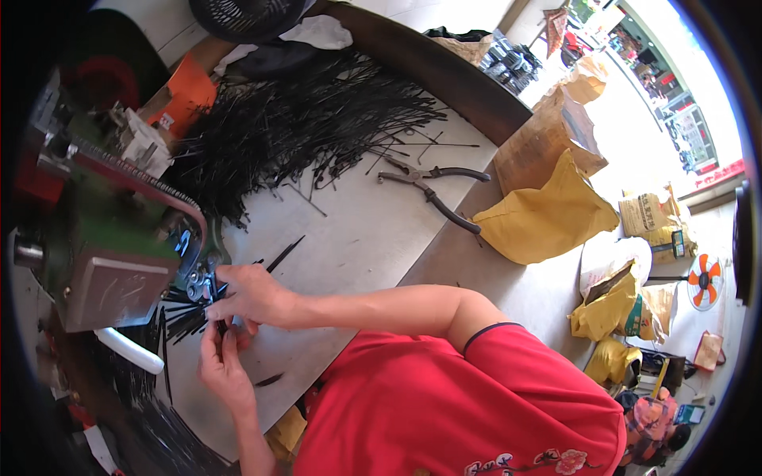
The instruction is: The person repeatedly picks up thin black metal rods from a pile on a workbench and inserts them into a stationary bending machine. They operate a lever to bend the rods and then place the finished pieces onto a separate pile. The process is continuous and repetitive throughout the clip.
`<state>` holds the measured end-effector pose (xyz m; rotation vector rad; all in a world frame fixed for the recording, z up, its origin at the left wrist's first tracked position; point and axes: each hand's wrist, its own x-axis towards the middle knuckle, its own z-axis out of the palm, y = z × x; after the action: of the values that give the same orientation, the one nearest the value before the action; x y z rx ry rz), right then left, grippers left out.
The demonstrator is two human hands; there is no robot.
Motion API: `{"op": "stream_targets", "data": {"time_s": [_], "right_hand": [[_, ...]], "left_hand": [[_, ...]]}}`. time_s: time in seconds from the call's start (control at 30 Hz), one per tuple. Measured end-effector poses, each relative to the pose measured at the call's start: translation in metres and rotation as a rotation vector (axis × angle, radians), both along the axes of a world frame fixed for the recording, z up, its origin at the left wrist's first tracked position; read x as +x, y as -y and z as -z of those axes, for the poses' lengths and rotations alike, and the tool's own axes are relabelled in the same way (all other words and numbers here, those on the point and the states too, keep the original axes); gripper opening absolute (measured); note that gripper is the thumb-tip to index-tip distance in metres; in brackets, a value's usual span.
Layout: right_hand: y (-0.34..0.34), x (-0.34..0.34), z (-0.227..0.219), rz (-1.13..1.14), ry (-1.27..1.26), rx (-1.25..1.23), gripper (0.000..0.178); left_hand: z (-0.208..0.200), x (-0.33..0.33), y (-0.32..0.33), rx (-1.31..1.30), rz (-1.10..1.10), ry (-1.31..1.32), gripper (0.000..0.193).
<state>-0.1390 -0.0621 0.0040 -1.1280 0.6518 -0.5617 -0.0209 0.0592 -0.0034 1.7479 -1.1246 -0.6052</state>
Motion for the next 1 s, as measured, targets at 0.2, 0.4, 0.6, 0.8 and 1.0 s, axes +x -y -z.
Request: {"op": "stream_targets", "data": {"time_s": [0.2, 0.4, 0.6, 0.8, 1.0], "right_hand": [[0.013, -0.004, 0.013, -0.077, -0.040, 0.110, 0.018], [0.006, -0.010, 0.006, -0.020, -0.023, 0.111, 0.032], [-0.001, -0.007, 0.004, 0.024, -0.027, 0.075, 0.035], [0.013, -0.008, 0.003, -0.094, -0.066, 0.093, 0.024], [0.029, 0.002, 0.008, 0.087, 0.125, 0.302, 0.022]], "left_hand": [[0.002, 0.005, 0.008, 0.086, 0.000, -0.284, 0.035], [0.003, 0.022, 0.010, 0.070, -0.015, -0.795, 0.034], [0.001, 0.014, 0.011, 0.061, 0.040, -0.720, 0.029], [0.003, 0.011, 0.011, 0.034, 0.041, -0.363, 0.025], [-0.001, 0.060, 0.015, -0.027, -0.085, -0.329, 0.025]]}}
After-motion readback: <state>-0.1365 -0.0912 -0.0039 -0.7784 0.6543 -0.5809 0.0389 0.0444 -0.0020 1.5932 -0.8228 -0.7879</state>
